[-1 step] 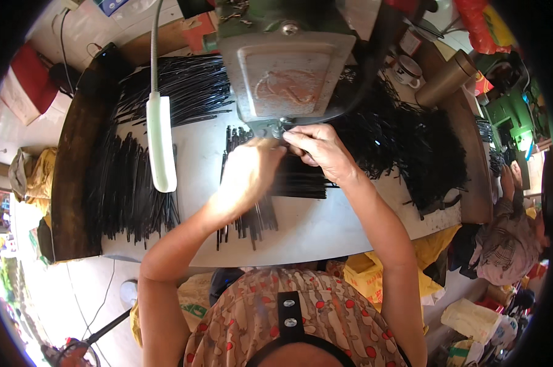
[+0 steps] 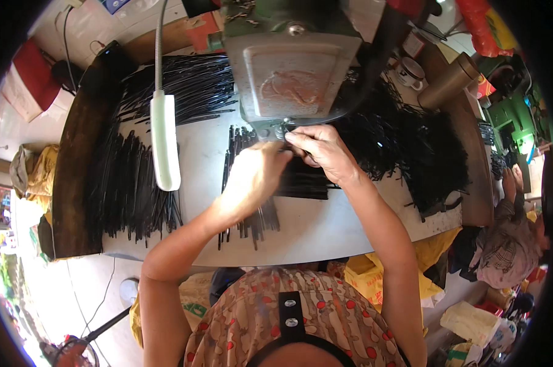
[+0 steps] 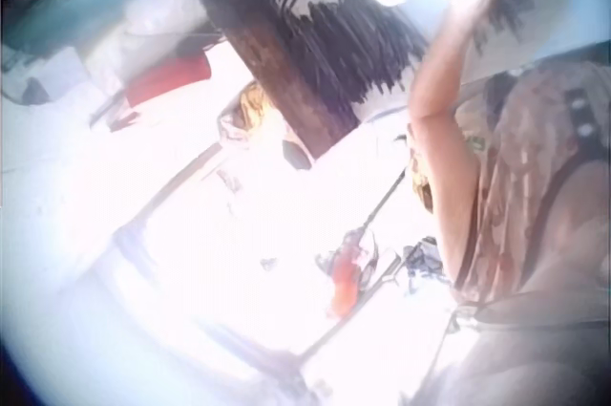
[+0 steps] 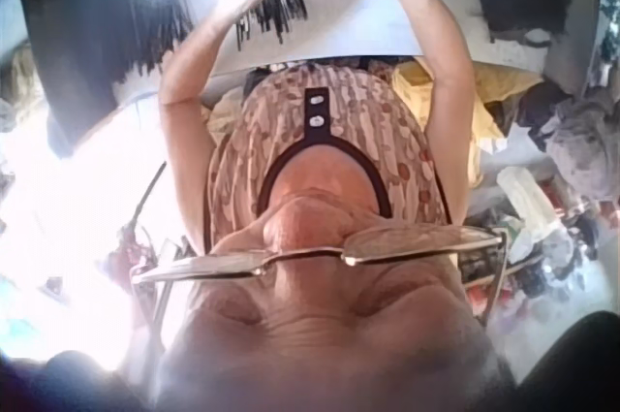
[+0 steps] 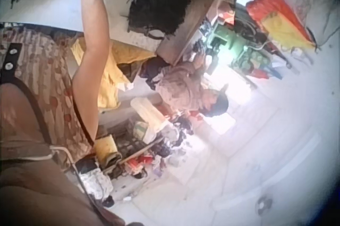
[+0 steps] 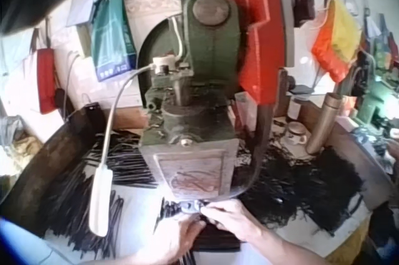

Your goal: The person processes plastic ties at a workstation by repeatedly picking them up, inserting them into a benchtop press machine by hand, and placing them into piles on the table.

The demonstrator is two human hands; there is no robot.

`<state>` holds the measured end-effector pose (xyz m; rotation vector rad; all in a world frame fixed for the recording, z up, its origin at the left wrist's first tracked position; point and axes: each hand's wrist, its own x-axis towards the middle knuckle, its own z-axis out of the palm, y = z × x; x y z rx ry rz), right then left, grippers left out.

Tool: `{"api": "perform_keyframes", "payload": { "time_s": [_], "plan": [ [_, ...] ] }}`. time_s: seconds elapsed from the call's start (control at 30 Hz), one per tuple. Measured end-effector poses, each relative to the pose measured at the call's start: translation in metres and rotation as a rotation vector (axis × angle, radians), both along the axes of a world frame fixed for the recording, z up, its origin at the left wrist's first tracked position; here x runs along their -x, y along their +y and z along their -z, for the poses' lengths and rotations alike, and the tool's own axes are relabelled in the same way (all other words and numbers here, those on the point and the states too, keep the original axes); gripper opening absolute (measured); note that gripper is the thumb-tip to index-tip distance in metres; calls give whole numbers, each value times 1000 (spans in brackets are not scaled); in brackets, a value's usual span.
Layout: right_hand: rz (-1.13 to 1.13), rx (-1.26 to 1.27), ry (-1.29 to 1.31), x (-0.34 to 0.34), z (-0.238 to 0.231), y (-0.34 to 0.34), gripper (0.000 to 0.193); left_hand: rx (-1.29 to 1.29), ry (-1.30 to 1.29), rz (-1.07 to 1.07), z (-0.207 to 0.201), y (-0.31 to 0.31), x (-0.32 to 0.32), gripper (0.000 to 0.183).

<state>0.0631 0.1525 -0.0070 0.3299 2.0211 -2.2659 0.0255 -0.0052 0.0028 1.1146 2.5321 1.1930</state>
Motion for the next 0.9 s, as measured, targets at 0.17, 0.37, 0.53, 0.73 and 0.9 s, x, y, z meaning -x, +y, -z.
{"api": "perform_keyframes", "payload": {
  "time_s": [0.17,0.37,0.53,0.73,0.9],
  "plan": [
    [1,55,-40,-5,-4,6,17,48,90,-38,10,-32,2,15],
    [78,179,-23,-7,4,20,18,451,0,-302,20,-74,27,19],
    [177,217,16,-10,8,23,16,436,-133,-327,14,-74,29,17],
    [316,328,70,-16,7,19,13,95,112,-266,11,-66,17,7],
    [436,542,79,-11,12,6,9,-215,-298,-230,6,-28,8,16]
  ]
}}
